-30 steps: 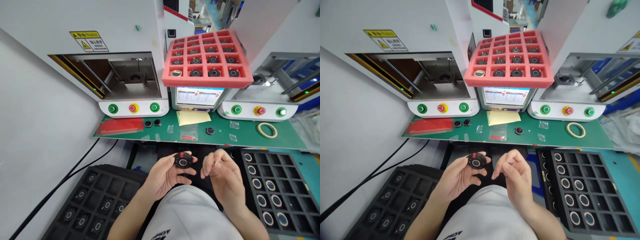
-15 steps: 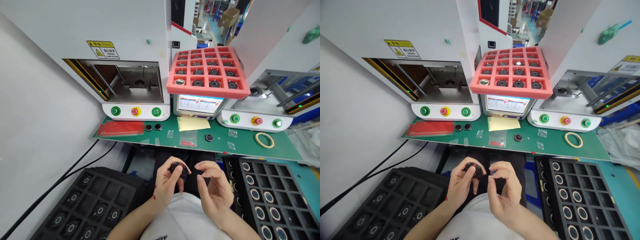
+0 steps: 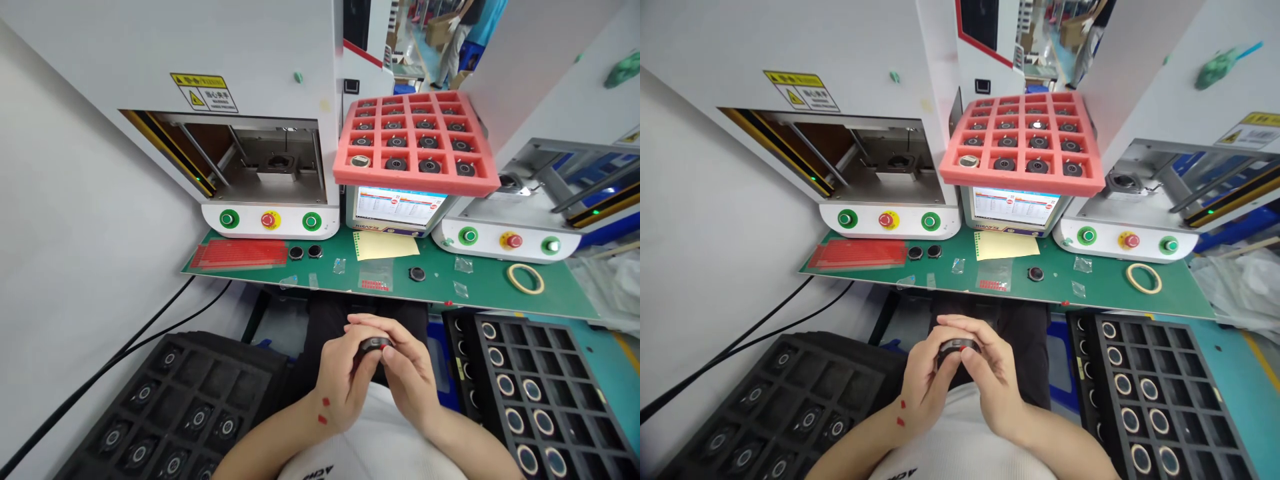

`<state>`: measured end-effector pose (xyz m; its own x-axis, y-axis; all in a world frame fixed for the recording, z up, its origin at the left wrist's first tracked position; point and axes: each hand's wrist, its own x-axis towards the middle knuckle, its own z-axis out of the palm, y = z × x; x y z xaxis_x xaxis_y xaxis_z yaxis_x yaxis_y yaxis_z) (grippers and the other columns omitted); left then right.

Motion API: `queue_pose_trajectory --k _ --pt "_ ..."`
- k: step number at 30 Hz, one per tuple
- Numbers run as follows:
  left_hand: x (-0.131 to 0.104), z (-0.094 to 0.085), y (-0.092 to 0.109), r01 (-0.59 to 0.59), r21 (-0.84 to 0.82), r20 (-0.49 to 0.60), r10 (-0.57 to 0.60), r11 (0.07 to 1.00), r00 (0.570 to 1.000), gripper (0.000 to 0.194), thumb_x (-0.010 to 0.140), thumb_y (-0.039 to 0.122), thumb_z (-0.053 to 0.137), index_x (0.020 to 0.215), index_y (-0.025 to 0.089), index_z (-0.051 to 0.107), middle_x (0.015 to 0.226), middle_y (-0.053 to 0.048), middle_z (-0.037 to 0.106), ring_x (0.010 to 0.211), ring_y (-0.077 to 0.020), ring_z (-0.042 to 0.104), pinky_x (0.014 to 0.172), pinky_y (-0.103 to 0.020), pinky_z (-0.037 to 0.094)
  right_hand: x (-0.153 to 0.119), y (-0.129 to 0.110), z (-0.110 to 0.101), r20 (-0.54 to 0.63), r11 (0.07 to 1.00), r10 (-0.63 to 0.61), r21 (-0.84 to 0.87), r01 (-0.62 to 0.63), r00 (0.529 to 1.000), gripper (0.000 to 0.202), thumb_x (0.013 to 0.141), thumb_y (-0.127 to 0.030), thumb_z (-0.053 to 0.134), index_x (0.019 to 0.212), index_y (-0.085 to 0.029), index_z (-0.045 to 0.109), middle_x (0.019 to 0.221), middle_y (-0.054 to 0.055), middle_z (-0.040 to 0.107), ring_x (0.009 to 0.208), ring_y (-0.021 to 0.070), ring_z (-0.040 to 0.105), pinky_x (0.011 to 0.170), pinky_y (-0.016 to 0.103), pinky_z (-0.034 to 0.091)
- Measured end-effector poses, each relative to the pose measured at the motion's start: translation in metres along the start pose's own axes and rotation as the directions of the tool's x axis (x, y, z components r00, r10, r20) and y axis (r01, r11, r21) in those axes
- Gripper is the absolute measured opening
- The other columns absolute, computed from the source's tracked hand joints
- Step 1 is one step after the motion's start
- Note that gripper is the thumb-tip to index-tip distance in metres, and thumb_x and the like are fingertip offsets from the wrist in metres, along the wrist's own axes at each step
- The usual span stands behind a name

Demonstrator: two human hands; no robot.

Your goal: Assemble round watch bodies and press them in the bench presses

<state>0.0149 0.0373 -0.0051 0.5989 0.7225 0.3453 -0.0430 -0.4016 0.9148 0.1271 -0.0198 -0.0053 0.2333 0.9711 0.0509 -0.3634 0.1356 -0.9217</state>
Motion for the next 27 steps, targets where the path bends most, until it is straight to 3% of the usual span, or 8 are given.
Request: queue_pose_trajectory --k 3,9,15,19,21,23,25,27 --pt "0.002 0.000 0.002 -0.038 0.069 -0.008 0.039 0.997 0.999 0.015 0.094 0.018 0.046 0.102 0.020 0.058 0.084 -0.002 0.069 0.071 -0.0117 0.064 0.067 -0.021 0.049 -0.002 0.003 0.004 -0.042 0.999 -0.006 0.032 0.008 0.999 0.027 0.092 -0.035 0.053 0.113 -0.026 0.068 0.118 0.007 0.067 0.110 0.0256 0.063 0.098 0.041 0.048" --pt "0.001 0.007 0.000 -0.161 0.190 -0.011 0.166 0.969 0.986 0.017 0.092 0.015 0.045 0.103 0.018 0.059 0.085 -0.004 0.071 0.073 -0.0140 0.066 0.069 -0.023 0.050 -0.005 0.005 0.022 -0.276 0.972 0.017 0.232 0.049 0.961 0.018 0.084 -0.029 0.058 0.093 -0.024 0.073 0.099 0.003 0.066 0.103 0.0219 0.066 0.093 0.033 0.053" --pt "-0.003 0.010 -0.005 -0.166 0.274 0.021 0.167 0.947 0.986 0.024 0.091 0.012 0.047 0.111 0.019 0.060 0.096 -0.008 0.073 0.085 -0.0185 0.069 0.076 -0.026 0.051 -0.003 0.009 0.025 -0.319 0.968 -0.017 0.234 0.096 0.948 0.021 0.083 -0.030 0.054 0.088 -0.024 0.073 0.094 0.003 0.063 0.088 0.0209 0.068 0.085 0.037 0.057" --pt "-0.003 0.010 -0.005 -0.109 0.171 0.001 0.111 0.979 0.994 0.023 0.090 0.015 0.050 0.107 0.020 0.064 0.093 -0.009 0.073 0.082 -0.0201 0.068 0.075 -0.028 0.050 -0.003 0.004 0.019 -0.256 0.984 -0.033 0.160 0.076 0.966 0.024 0.087 -0.032 0.051 0.092 -0.023 0.072 0.097 0.005 0.063 0.089 0.0215 0.067 0.082 0.036 0.058" --pt "0.001 0.008 0.000 0.022 -0.034 0.006 -0.022 0.999 1.000 0.018 0.092 0.023 0.051 0.100 0.019 0.067 0.085 -0.008 0.071 0.071 -0.0175 0.064 0.069 -0.027 0.049 -0.006 -0.001 0.014 -0.207 0.996 -0.033 0.073 0.049 0.978 0.028 0.091 -0.035 0.046 0.097 -0.023 0.070 0.101 0.007 0.063 0.090 0.0222 0.067 0.080 0.037 0.058" --pt "0.006 0.006 0.007 0.250 -0.385 0.097 -0.230 0.889 0.968 0.023 0.092 0.036 0.052 0.090 0.018 0.065 0.074 -0.005 0.067 0.053 -0.0116 0.054 0.053 -0.023 0.043 -0.011 -0.005 0.007 -0.151 0.989 -0.141 -0.073 0.132 0.978 0.031 0.093 -0.039 0.045 0.111 -0.023 0.064 0.112 0.010 0.061 0.101 0.0252 0.063 0.085 0.041 0.057" --pt "0.011 0.004 0.015 0.470 -0.653 0.272 -0.395 0.594 0.877 0.033 0.090 0.047 0.054 0.081 0.016 0.060 0.064 -0.002 0.061 0.042 -0.0062 0.039 0.038 -0.017 0.028 -0.016 -0.006 -0.001 -0.057 0.902 -0.365 -0.268 0.338 0.929 0.042 0.087 -0.035 0.055 0.128 -0.023 0.054 0.124 0.012 0.056 0.117 0.0300 0.056 0.096 0.049 0.051" --pt "0.013 0.002 0.022 0.582 -0.744 0.426 -0.439 0.328 0.791 0.036 0.087 0.050 0.058 0.079 0.015 0.057 0.057 0.000 0.057 0.038 -0.0038 0.032 0.034 -0.015 0.014 -0.019 -0.006 -0.008 0.093 0.750 -0.533 -0.407 0.521 0.841 0.064 0.076 -0.020 0.062 0.138 -0.022 0.043 0.128 0.013 0.055 0.123 0.0324 0.051 0.104 0.057 0.044"
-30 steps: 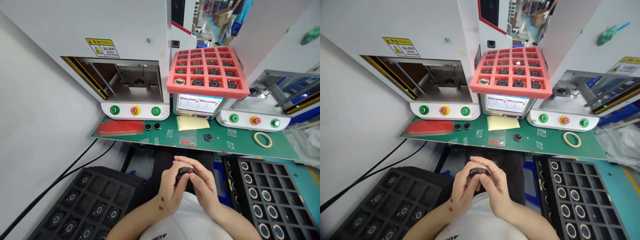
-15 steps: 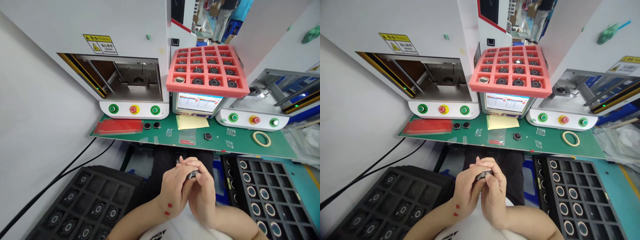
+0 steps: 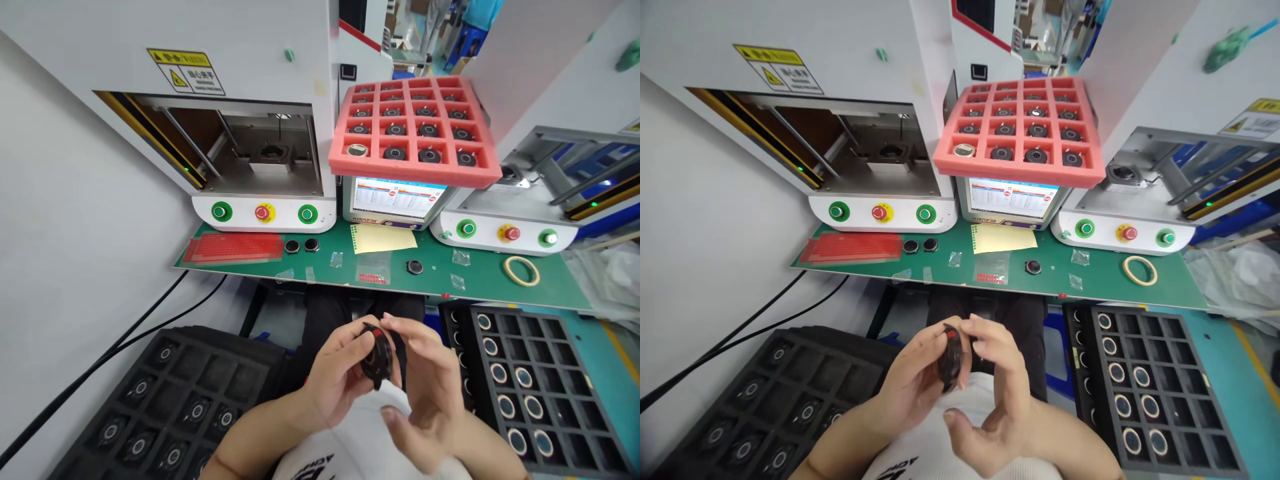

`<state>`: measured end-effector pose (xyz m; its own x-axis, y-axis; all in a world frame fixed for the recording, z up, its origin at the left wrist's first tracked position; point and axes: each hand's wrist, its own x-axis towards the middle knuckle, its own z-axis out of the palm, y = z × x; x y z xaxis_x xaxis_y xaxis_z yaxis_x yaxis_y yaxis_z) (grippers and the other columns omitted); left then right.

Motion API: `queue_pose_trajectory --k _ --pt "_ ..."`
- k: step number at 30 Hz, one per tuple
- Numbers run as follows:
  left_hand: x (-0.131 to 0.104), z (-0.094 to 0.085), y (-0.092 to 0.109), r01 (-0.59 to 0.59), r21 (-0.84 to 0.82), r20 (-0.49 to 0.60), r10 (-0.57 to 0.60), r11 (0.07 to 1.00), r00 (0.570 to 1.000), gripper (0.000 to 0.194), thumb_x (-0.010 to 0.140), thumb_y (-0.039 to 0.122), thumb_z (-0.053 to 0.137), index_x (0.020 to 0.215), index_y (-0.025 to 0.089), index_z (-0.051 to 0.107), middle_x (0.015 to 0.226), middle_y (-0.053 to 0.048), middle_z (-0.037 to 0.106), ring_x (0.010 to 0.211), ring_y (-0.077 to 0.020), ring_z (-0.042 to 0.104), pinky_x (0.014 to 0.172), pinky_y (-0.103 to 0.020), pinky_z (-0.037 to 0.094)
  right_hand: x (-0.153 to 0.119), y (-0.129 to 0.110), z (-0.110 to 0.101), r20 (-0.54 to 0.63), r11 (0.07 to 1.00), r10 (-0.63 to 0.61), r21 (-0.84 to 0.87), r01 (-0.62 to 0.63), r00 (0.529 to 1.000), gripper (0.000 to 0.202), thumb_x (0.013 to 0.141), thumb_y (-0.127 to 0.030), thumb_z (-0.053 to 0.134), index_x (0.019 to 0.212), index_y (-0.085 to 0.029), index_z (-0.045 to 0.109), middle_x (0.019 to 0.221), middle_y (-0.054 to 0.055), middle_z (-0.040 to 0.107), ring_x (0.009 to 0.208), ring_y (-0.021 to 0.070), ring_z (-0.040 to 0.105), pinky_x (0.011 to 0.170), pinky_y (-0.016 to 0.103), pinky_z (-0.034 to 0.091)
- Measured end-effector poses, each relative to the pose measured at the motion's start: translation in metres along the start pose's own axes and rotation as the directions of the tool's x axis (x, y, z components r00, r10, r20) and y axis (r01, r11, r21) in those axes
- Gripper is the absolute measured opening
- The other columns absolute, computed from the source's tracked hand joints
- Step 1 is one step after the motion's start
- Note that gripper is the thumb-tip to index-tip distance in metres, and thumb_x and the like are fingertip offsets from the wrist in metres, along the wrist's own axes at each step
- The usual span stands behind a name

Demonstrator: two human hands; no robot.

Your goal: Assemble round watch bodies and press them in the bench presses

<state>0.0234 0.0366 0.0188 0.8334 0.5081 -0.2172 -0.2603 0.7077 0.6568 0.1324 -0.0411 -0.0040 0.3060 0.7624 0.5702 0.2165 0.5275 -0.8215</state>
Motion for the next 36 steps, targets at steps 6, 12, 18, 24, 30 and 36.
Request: queue_pose_trajectory --k 6,12,18,24,30,36 --pt "-0.009 0.005 -0.001 0.146 -0.148 0.004 -0.147 0.978 0.989 0.039 0.081 0.049 0.067 0.071 0.012 0.057 0.055 -0.002 0.056 0.047 -0.0068 0.048 0.038 -0.016 0.015 -0.002 0.010 -0.008 0.083 0.993 -0.112 -0.033 0.115 0.990 0.075 0.070 -0.008 0.063 0.139 -0.024 0.039 0.119 0.013 0.064 0.109 0.0290 0.063 0.096 0.057 0.052" --pt "-0.014 0.008 -0.006 0.182 -0.180 0.020 -0.182 0.967 0.983 0.039 0.076 0.050 0.071 0.074 0.014 0.058 0.056 -0.002 0.057 0.046 -0.0083 0.049 0.043 -0.017 0.031 -0.004 0.003 -0.012 0.092 0.990 -0.109 -0.079 0.116 0.990 0.076 0.071 -0.018 0.075 0.138 -0.028 0.040 0.112 0.010 0.071 0.099 0.0281 0.070 0.091 0.054 0.057" --pt "-0.014 0.017 -0.011 0.106 -0.225 -0.003 -0.109 0.969 0.994 0.041 0.078 0.054 0.069 0.073 0.016 0.057 0.054 0.001 0.055 0.041 -0.0047 0.039 0.043 -0.016 0.032 0.001 -0.006 -0.011 0.078 0.998 -0.044 -0.034 0.046 0.996 0.062 0.075 -0.017 0.074 0.129 -0.031 0.046 0.112 0.009 0.073 0.098 0.0283 0.072 0.089 0.055 0.058" --pt "-0.014 0.020 -0.012 0.103 -0.243 -0.037 -0.115 0.965 0.993 0.040 0.077 0.053 0.070 0.078 0.014 0.059 0.057 0.000 0.055 0.049 -0.0067 0.045 0.046 -0.017 0.029 0.008 0.002 -0.005 0.021 0.997 -0.023 0.071 0.021 1.000 0.043 0.078 -0.021 0.074 0.116 -0.028 0.056 0.097 0.008 0.076 0.085 0.0254 0.075 0.085 0.049 0.062" --pt "-0.017 0.019 -0.013 0.154 -0.286 -0.110 -0.192 0.946 0.975 0.042 0.072 0.051 0.076 0.089 0.016 0.062 0.059 0.001 0.053 0.051 -0.0086 0.045 0.047 -0.019 0.029 0.005 0.008 -0.004 -0.006 0.991 0.017 0.130 -0.016 1.000 0.040 0.077 -0.029 0.077 0.112 -0.028 0.057 0.094 0.006 0.075 0.080 0.0241 0.075 0.084 0.049 0.062" --pt "-0.016 0.019 -0.012 0.125 -0.318 -0.119 -0.171 0.940 0.978 0.040 0.070 0.051 0.077 0.078 0.016 0.059 0.063 0.001 0.053 0.053 -0.0084 0.046 0.048 -0.020 0.031 -0.001 0.009 -0.004 -0.009 0.984 0.065 0.167 -0.063 0.998 0.048 0.075 -0.029 0.080 0.117 -0.027 0.056 0.100 0.007 0.075 0.087 0.0250 0.074 0.090 0.050 0.059"
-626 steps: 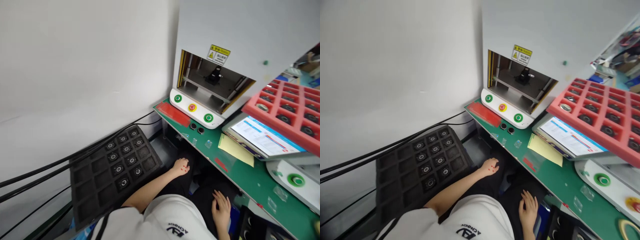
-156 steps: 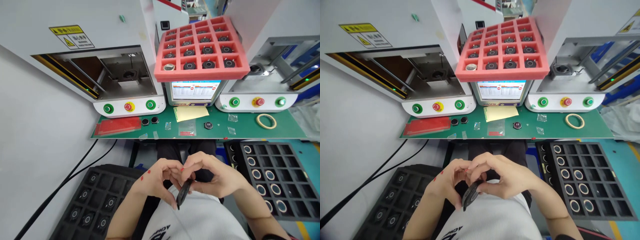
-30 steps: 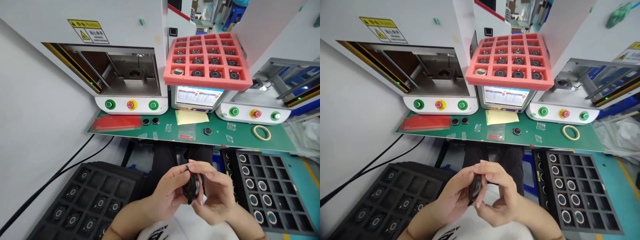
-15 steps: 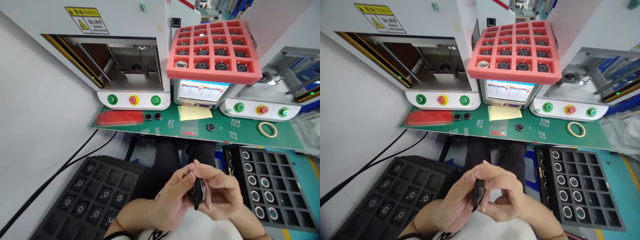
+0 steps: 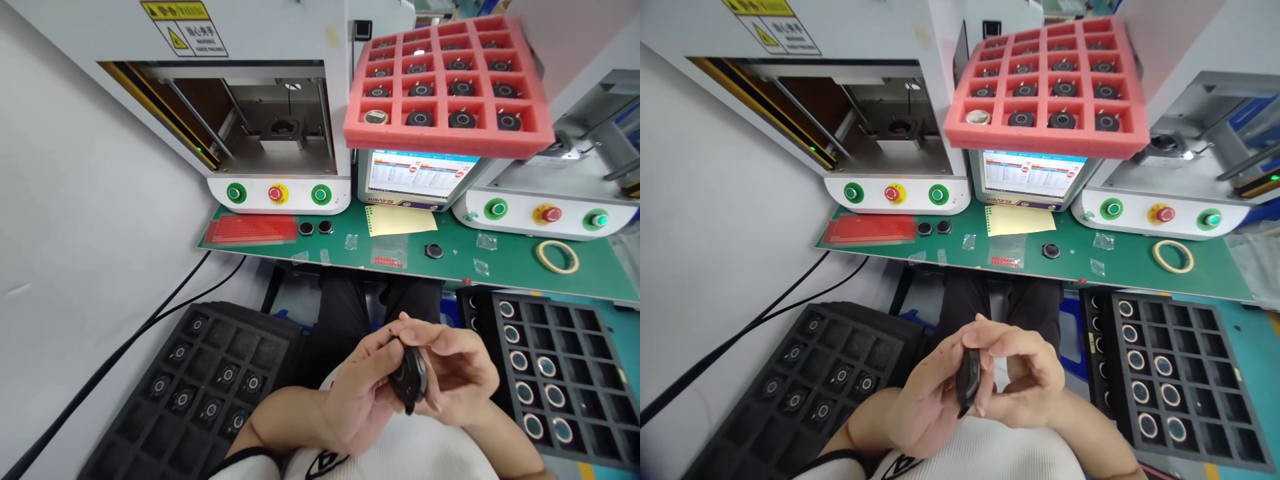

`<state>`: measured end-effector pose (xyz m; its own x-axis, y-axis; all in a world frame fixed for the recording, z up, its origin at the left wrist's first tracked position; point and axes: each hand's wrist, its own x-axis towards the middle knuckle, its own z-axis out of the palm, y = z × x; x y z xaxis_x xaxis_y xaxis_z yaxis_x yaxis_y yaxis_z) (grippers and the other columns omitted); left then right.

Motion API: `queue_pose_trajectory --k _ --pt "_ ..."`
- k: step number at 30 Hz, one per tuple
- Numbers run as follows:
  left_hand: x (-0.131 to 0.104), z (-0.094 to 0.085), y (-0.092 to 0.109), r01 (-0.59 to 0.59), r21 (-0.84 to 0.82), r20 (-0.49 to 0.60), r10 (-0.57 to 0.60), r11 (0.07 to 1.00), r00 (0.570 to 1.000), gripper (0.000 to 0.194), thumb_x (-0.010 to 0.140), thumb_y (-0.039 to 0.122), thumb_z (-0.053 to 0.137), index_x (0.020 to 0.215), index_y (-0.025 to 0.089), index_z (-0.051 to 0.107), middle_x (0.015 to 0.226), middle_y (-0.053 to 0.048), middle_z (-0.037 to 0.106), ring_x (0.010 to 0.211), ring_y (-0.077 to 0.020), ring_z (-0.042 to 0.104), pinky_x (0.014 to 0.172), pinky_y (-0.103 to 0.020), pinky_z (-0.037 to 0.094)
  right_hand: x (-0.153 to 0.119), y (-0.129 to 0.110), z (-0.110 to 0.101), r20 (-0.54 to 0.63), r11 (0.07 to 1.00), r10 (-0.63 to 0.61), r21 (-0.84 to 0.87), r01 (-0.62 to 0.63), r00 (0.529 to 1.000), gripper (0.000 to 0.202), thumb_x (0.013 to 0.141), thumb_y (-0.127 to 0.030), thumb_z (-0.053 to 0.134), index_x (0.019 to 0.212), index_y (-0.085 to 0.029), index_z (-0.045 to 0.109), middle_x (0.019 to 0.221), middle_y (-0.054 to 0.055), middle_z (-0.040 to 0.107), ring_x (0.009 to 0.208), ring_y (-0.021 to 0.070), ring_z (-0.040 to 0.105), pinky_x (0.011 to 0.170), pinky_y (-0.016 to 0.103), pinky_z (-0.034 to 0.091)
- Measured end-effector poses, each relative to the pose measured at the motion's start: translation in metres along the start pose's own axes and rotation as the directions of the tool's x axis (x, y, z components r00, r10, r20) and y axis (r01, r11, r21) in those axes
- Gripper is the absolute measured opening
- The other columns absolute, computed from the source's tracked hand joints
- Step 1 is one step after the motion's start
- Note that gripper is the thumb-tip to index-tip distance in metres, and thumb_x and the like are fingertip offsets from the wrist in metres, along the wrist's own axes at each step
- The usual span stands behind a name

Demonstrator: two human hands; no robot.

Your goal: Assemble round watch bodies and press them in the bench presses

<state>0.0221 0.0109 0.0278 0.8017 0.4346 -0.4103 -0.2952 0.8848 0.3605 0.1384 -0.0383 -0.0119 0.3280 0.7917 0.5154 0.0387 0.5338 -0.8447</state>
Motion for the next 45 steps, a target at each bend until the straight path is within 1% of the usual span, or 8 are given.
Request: queue_pose_trajectory --k 10,16,26,31,33,37,41,45 --pt "0.000 -0.004 0.003 0.037 -0.008 -0.007 -0.037 0.999 0.999 0.043 0.070 0.054 0.076 0.075 0.016 0.056 0.053 0.003 0.051 0.049 -0.0064 0.041 0.046 -0.017 0.024 0.005 0.004 0.000 0.029 0.994 0.027 0.103 -0.030 0.999 0.072 0.064 -0.012 0.084 0.125 -0.028 0.050 0.116 0.008 0.066 0.101 0.0246 0.068 0.085 0.039 0.061" --pt "0.004 -0.013 0.006 0.024 -0.067 -0.002 -0.025 0.997 1.000 0.035 0.074 0.044 0.078 0.077 0.013 0.060 0.058 0.002 0.054 0.051 -0.0048 0.045 0.049 -0.015 0.035 0.005 0.013 -0.003 0.158 0.993 0.089 0.069 -0.100 0.983 0.058 0.072 -0.026 0.081 0.120 -0.032 0.049 0.115 0.007 0.066 0.103 0.0244 0.066 0.090 0.039 0.055" --pt "0.037 -0.038 0.008 0.065 -0.066 -0.013 -0.066 0.996 0.998 0.027 0.075 0.035 0.078 0.085 0.014 0.065 0.064 0.004 0.057 0.041 0.0002 0.040 0.042 -0.011 0.033 0.015 0.038 -0.001 0.010 0.986 0.069 0.153 -0.070 0.998 0.061 0.056 -0.031 0.092 0.099 -0.028 0.049 0.107 0.005 0.065 0.101 0.0200 0.064 0.082 0.031 0.054" --pt "0.066 -0.053 0.008 -0.031 0.252 -0.042 0.043 0.967 0.998 0.041 0.081 0.055 0.065 0.093 0.016 0.066 0.073 -0.001 0.061 0.045 -0.0038 0.046 0.044 -0.016 0.038 0.016 0.051 -0.017 -0.091 0.994 0.102 -0.019 -0.104 0.991 0.055 0.062 -0.042 0.086 0.096 -0.027 0.046 0.105 0.006 0.066 0.091 0.0196 0.067 0.078 0.033 0.055" --pt "0.090 -0.064 0.012 -0.158 0.552 -0.045 0.219 0.819 0.975 0.046 0.088 0.060 0.050 0.105 0.020 0.063 0.092 -0.006 0.064 0.064 -0.0125 0.061 0.057 -0.023 0.050 0.020 0.063 -0.043 -0.190 0.971 0.099 -0.196 -0.137 0.977 0.051 0.066 -0.047 0.082 0.095 -0.027 0.045 0.104 0.006 0.066 0.092 0.0206 0.067 0.078 0.033 0.056" --pt "0.155 -0.086 0.013 -0.324 0.945 0.288 0.558 -0.036 0.778 0.027 0.093 0.040 0.047 0.112 0.023 0.057 0.117 -0.011 0.059 0.103 -0.0245 0.062 0.090 -0.039 0.050 0.021 0.090 -0.121 -0.354 0.823 0.121 -0.486 -0.293 0.928 0.038 0.074 -0.034 0.073 0.099 -0.024 0.046 0.107 0.009 0.063 0.103 0.0254 0.064 0.094 0.046 0.050" --pt "0.225 -0.089 -0.001 -0.380 0.878 0.470 0.385 -0.290 0.794 0.020 0.084 0.020 0.055 0.103 0.022 0.062 0.117 -0.009 0.062 0.116 -0.0267 0.056 0.101 -0.044 0.045 0.006 0.105 -0.178 -0.371 0.636 0.156 -0.671 -0.380 0.915 0.031 0.074 -0.019 0.065 0.102 -0.021 0.051 0.101 0.010 0.062 0.100 0.0302 0.061 0.090 0.052 0.049" --pt "0.276 -0.079 -0.019 -0.340 0.813 0.499 0.268 -0.472 0.824 0.040 0.074 0.014 0.069 0.113 0.018 0.059 0.123 -0.012 0.060 0.120 -0.0309 0.052 0.103 -0.051 0.042 -0.005 0.106 -0.198 -0.267 0.486 0.228 -0.802 -0.347 0.936 0.036 0.072 -0.007 0.060 0.106 -0.020 0.054 0.106 0.011 0.062 0.104 0.0300 0.060 0.092 0.048 0.049"
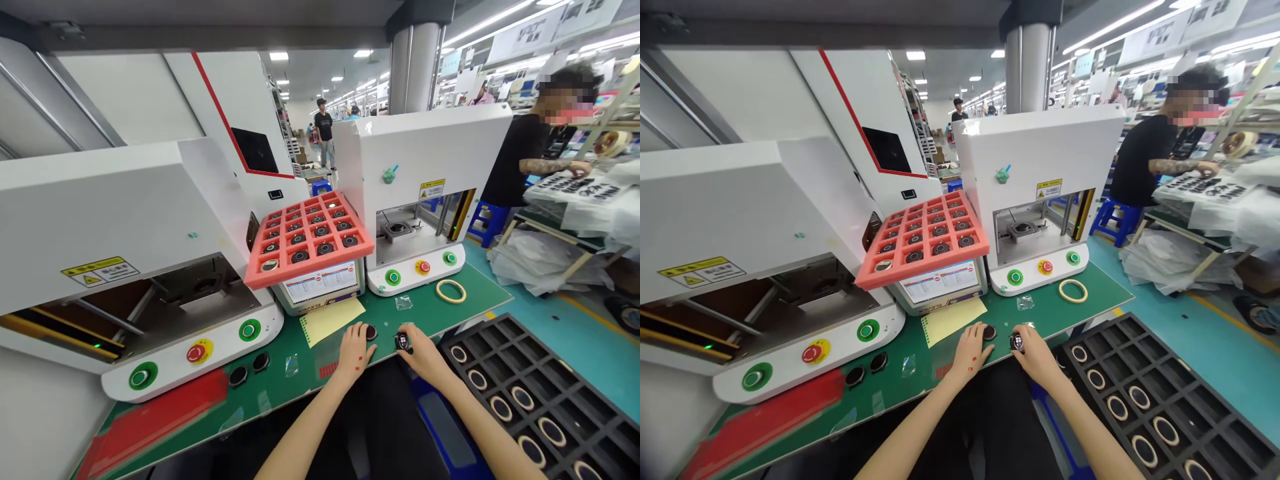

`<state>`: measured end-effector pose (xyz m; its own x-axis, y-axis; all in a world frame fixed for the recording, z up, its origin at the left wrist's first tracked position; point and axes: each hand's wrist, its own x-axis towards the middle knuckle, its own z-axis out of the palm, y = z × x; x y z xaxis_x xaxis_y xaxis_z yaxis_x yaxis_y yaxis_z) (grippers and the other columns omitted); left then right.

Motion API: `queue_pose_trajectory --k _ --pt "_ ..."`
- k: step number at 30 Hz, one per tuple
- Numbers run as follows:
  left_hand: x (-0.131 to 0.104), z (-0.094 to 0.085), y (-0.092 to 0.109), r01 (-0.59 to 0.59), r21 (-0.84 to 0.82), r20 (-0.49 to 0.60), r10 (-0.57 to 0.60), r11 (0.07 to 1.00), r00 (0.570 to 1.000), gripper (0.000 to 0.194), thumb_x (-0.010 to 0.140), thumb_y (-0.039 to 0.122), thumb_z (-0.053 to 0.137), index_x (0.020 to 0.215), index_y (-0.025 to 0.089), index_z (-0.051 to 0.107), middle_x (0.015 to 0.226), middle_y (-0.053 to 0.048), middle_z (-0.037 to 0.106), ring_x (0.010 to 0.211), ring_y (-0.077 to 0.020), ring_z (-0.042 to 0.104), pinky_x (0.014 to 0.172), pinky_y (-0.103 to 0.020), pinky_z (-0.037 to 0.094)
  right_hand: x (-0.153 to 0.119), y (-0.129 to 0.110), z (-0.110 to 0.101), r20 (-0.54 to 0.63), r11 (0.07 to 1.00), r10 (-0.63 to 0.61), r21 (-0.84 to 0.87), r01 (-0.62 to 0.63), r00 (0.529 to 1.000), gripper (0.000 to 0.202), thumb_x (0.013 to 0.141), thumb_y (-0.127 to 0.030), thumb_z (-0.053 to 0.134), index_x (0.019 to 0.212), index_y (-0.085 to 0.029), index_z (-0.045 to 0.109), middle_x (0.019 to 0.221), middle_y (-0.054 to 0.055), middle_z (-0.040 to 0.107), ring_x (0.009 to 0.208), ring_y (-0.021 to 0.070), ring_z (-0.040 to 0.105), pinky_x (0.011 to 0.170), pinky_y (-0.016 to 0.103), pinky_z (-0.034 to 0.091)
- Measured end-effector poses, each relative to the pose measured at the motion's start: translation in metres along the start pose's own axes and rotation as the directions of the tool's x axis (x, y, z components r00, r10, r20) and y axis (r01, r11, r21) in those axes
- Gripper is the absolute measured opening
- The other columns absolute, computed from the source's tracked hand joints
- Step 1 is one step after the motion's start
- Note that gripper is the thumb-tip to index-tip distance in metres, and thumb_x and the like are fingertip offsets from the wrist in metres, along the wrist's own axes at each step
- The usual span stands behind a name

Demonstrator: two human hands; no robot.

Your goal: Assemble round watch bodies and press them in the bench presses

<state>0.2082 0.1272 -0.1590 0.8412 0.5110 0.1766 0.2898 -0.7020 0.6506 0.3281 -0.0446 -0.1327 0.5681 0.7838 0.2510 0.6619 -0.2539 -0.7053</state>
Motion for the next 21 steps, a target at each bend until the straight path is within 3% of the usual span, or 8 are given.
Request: queue_pose_trajectory --k 3,5,9,12,16,19,21 --pt "0.014 0.012 0.000 0.018 0.105 0.036 -0.022 0.994 0.999 0.039 0.080 0.017 0.068 0.118 0.013 0.056 0.116 -0.012 0.062 0.114 -0.0286 0.056 0.095 -0.049 0.048 0.012 0.007 -0.003 0.116 0.992 -0.031 -0.116 0.045 0.993 0.042 0.071 -0.002 0.061 0.110 -0.017 0.056 0.109 0.012 0.063 0.104 0.0294 0.060 0.093 0.046 0.048" --pt "0.016 0.010 -0.003 0.034 0.153 0.041 -0.041 0.988 0.998 0.035 0.086 0.020 0.064 0.118 0.013 0.056 0.112 -0.010 0.062 0.109 -0.0255 0.059 0.091 -0.046 0.050 0.029 0.011 -0.001 0.199 0.981 -0.055 -0.172 0.090 0.979 0.041 0.073 -0.003 0.063 0.111 -0.015 0.056 0.109 0.012 0.063 0.104 0.0280 0.060 0.092 0.046 0.048" --pt "0.016 -0.018 -0.022 0.074 0.218 0.002 -0.076 0.973 0.997 0.029 0.089 0.024 0.061 0.116 0.013 0.058 0.111 -0.008 0.062 0.108 -0.0234 0.058 0.092 -0.045 0.050 0.069 0.010 0.015 0.361 0.951 -0.125 -0.222 0.215 0.924 0.025 0.087 -0.023 0.065 0.110 -0.014 0.059 0.108 0.007 0.064 0.102 0.0227 0.061 0.090 0.044 0.050" --pt "0.018 -0.041 -0.041 0.121 0.248 -0.026 -0.118 0.961 0.993 0.028 0.090 0.026 0.060 0.115 0.013 0.058 0.111 -0.008 0.062 0.107 -0.0232 0.059 0.093 -0.046 0.050 0.094 0.002 0.035 0.439 0.931 -0.168 -0.224 0.289 0.883 0.028 0.092 -0.033 0.060 0.113 -0.015 0.060 0.110 0.006 0.064 0.100 0.0209 0.063 0.088 0.043 0.053" --pt "0.015 -0.051 -0.052 0.160 0.218 -0.044 -0.154 0.963 0.987 0.029 0.090 0.029 0.061 0.114 0.014 0.059 0.111 -0.008 0.063 0.103 -0.0225 0.061 0.090 -0.045 0.051 0.111 -0.011 0.057 0.494 0.902 -0.214 -0.231 0.365 0.843 0.026 0.093 -0.035 0.058 0.112 -0.017 0.061 0.109 0.006 0.064 0.097 0.0195 0.064 0.085 0.039 0.054" --pt "0.011 -0.064 -0.053 0.143 0.122 -0.094 -0.132 0.982 0.987 0.028 0.090 0.033 0.061 0.115 0.019 0.061 0.120 -0.009 0.061 0.113 -0.0232 0.058 0.097 -0.045 0.048 0.117 -0.011 0.056 0.532 0.873 -0.245 -0.242 0.423 0.810 0.023 0.094 -0.037 0.057 0.107 -0.018 0.063 0.104 0.006 0.066 0.092 0.0174 0.064 0.083 0.037 0.054" --pt "0.008 -0.089 -0.061 0.145 0.033 -0.156 -0.139 0.989 0.978 0.026 0.089 0.034 0.062 0.111 0.019 0.063 0.122 -0.009 0.062 0.116 -0.0230 0.056 0.100 -0.045 0.045 0.126 -0.003 0.039 0.529 0.860 -0.257 -0.257 0.441 0.809 0.025 0.092 -0.038 0.060 0.107 -0.018 0.063 0.106 0.006 0.066 0.094 0.0183 0.064 0.085 0.039 0.054"
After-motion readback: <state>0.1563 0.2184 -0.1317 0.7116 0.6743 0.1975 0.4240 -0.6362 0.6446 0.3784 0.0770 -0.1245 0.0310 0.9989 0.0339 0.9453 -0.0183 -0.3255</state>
